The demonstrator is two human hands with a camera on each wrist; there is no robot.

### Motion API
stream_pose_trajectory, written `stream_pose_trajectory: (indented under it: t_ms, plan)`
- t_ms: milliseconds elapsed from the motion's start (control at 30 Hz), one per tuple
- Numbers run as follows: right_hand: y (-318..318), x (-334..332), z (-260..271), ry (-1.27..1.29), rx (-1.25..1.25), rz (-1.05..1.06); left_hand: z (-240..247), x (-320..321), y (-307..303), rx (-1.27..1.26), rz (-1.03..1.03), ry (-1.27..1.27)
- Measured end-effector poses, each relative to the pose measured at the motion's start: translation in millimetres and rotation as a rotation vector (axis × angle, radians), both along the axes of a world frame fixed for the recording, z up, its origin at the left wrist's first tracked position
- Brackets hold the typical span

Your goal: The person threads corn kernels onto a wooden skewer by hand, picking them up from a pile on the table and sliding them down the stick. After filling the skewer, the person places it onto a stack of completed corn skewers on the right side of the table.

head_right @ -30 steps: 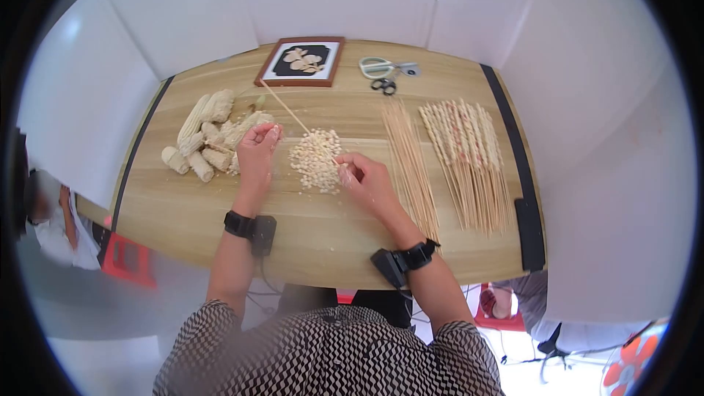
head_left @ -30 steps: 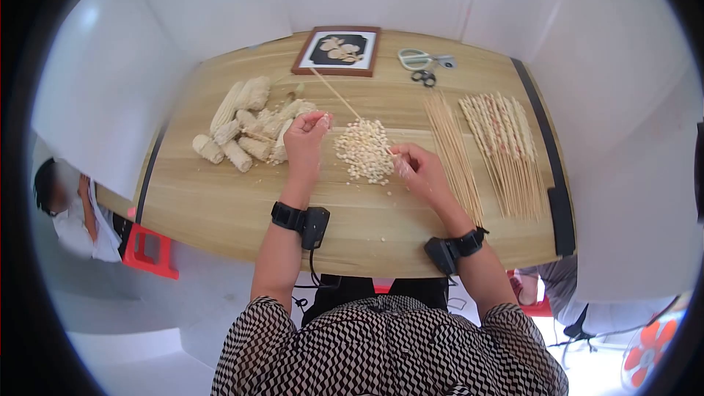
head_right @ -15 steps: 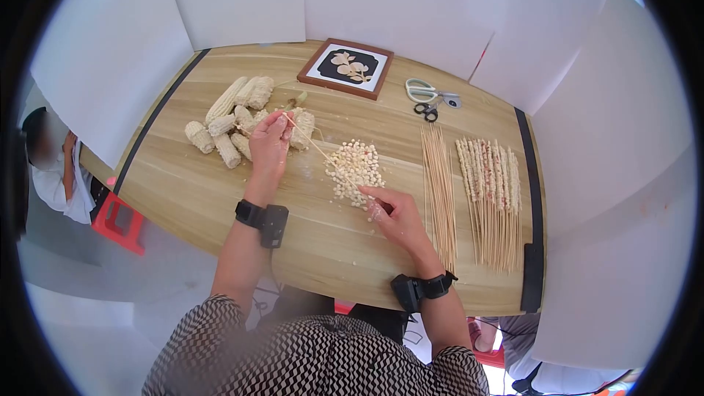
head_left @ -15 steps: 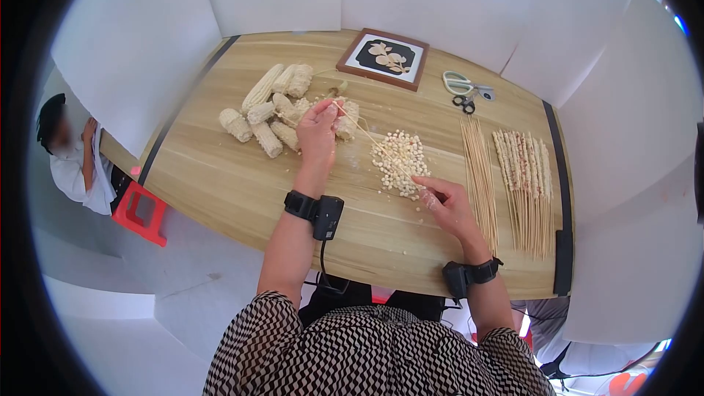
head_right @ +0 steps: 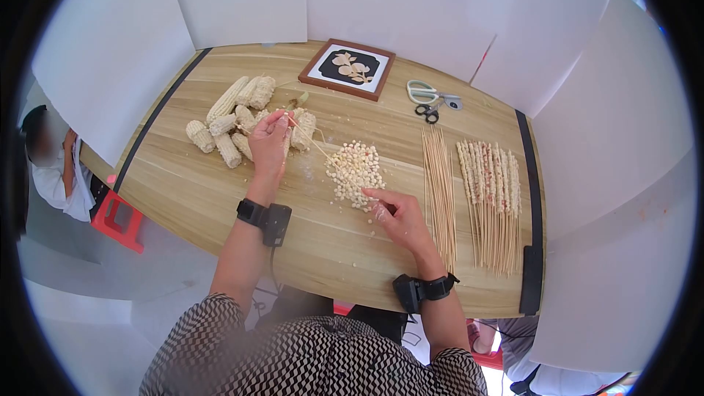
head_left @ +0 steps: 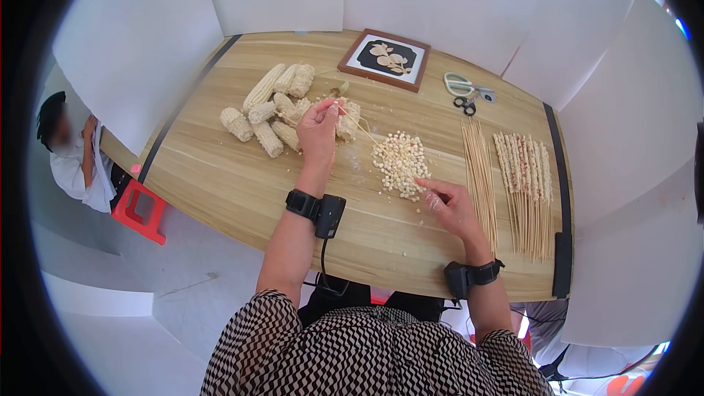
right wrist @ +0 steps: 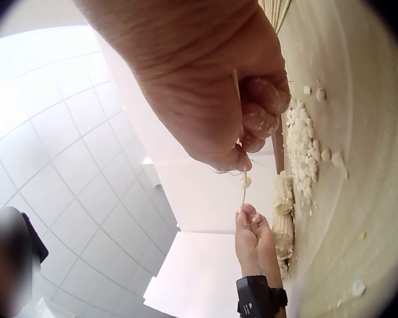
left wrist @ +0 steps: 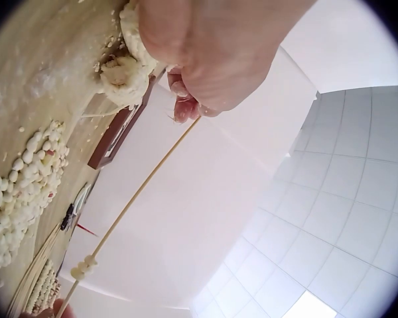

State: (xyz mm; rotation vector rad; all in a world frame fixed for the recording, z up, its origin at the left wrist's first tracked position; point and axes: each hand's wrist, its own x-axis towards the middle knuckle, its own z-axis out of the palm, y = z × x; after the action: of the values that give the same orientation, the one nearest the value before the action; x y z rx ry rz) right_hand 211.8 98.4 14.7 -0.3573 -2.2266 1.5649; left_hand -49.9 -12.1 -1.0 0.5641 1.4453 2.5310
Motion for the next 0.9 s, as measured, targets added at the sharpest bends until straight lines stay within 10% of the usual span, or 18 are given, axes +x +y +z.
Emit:
stream_pose_trajectory:
  t_ms: [533,900]
  plan:
    - [-3,-1,4,-0.034,0.004,-0.054,-2,8,5,-0.147,0.073,0.273]
    - [-3,-2,3,0.019,0.035,-0.043,8,8,-3,0.070,-0.267,-0.208]
